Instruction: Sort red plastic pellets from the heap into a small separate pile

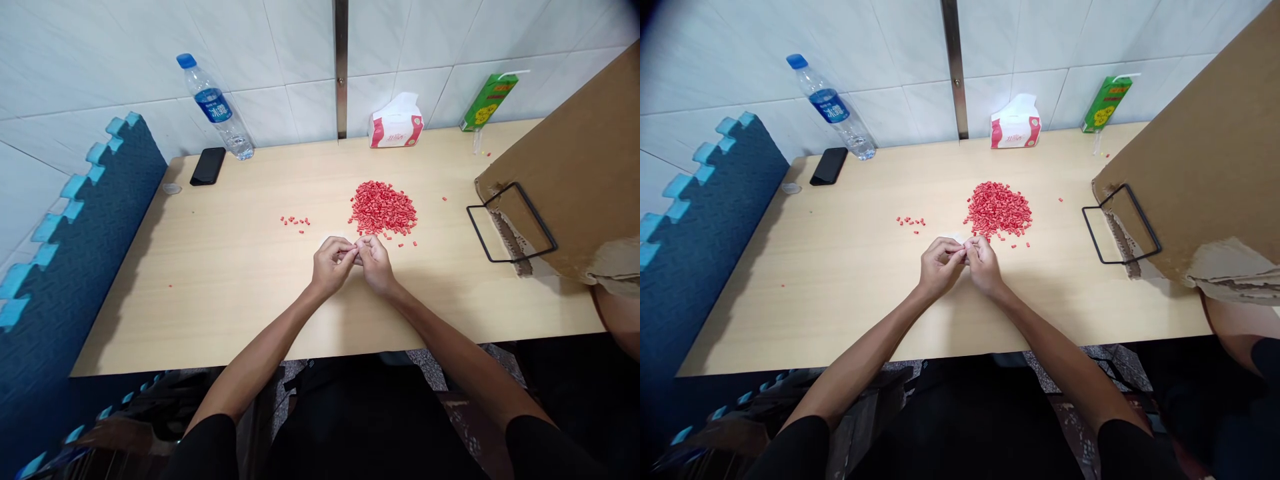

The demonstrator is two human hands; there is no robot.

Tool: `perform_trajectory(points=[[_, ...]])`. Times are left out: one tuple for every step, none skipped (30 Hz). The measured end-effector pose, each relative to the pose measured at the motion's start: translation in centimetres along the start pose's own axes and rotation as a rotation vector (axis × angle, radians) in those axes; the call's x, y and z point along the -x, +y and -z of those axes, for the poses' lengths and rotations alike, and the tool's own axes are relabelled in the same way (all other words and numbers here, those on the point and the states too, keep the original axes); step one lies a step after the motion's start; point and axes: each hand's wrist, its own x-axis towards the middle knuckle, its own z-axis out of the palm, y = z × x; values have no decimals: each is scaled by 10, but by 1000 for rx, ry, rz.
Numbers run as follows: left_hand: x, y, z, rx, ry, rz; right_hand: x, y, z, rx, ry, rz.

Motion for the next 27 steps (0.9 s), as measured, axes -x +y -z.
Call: perform_trajectory(points=[[0, -1, 0, 21, -3, 7, 0, 0, 1, 2, -1, -3], [-1, -2, 0, 42, -7, 14, -1, -1, 1, 2, -5, -8], [-1, -3, 1, 64, -14, 22, -1, -1, 2, 0, -11, -13], [-2, -4, 2, 84, -24, 28, -1, -2, 2, -2, -18, -18], [-2, -5, 2, 100, -36, 34, -2, -2, 3, -4, -24, -23], [-3, -5, 3, 111, -49, 38, -2, -2, 3, -4, -29, -27], [-3, -6, 3, 118, -60, 43, -3, -2, 4, -3, -33, -31], [-3, -6, 4, 122, -68, 48, -3, -2, 4, -2, -37, -34], [-4, -5, 4, 124, -72, 52, -3, -2, 4, -1, -42, -35], [-4, -5, 5, 124, -73, 55, -3, -2, 5, -2, -48, -37], [-4, -4, 5, 122, -70, 58, -4, -1, 5, -3, -53, -38], [-5, -4, 5, 121, -68, 60, -4, -2, 5, -4, -55, -40], [-5, -3, 5, 120, -66, 61, -4, -2, 5, -4, -53, -40], [-6, -3, 5, 120, -67, 61, -4, -2, 5, -6, -49, -40], [-6, -4, 5, 123, -70, 60, -4, -3, 5, -8, -47, -38], [-6, -4, 5, 129, -73, 60, -4, -3, 5, -12, -48, -35], [-6, -6, 5, 139, -75, 61, -3, -3, 5, -17, -47, -30], [-5, -7, 4, 151, -75, 65, -3, -3, 5, -22, -45, -30], [-5, -8, 4, 165, -72, 71, -2, -3, 6, -26, -42, -33], [-5, -10, 3, 180, -69, 79, -2, -3, 6, -28, -37, -40], [-5, -11, 3, 196, -69, 86, -2, -4, 5, -25, -29, -47], [-6, -12, 3, 209, -70, 92, -3, -4, 5, -16, -20, -52], [-7, -12, 3, 219, -73, 93, -4, -5, 4, -5, -10, -51], [-10, -12, 3, 223, -74, 91, -7, -6, 3, 7, -3, -46], [-13, -12, 4, 221, -73, 88, -10, -7, 2, 17, 1, -36], [-18, -11, 4, 214, -70, 83, -15, -7, 1, 26, 4, -22], [-23, -11, 5, 202, -65, 76, -20, -8, -1, 33, 5, -6]])
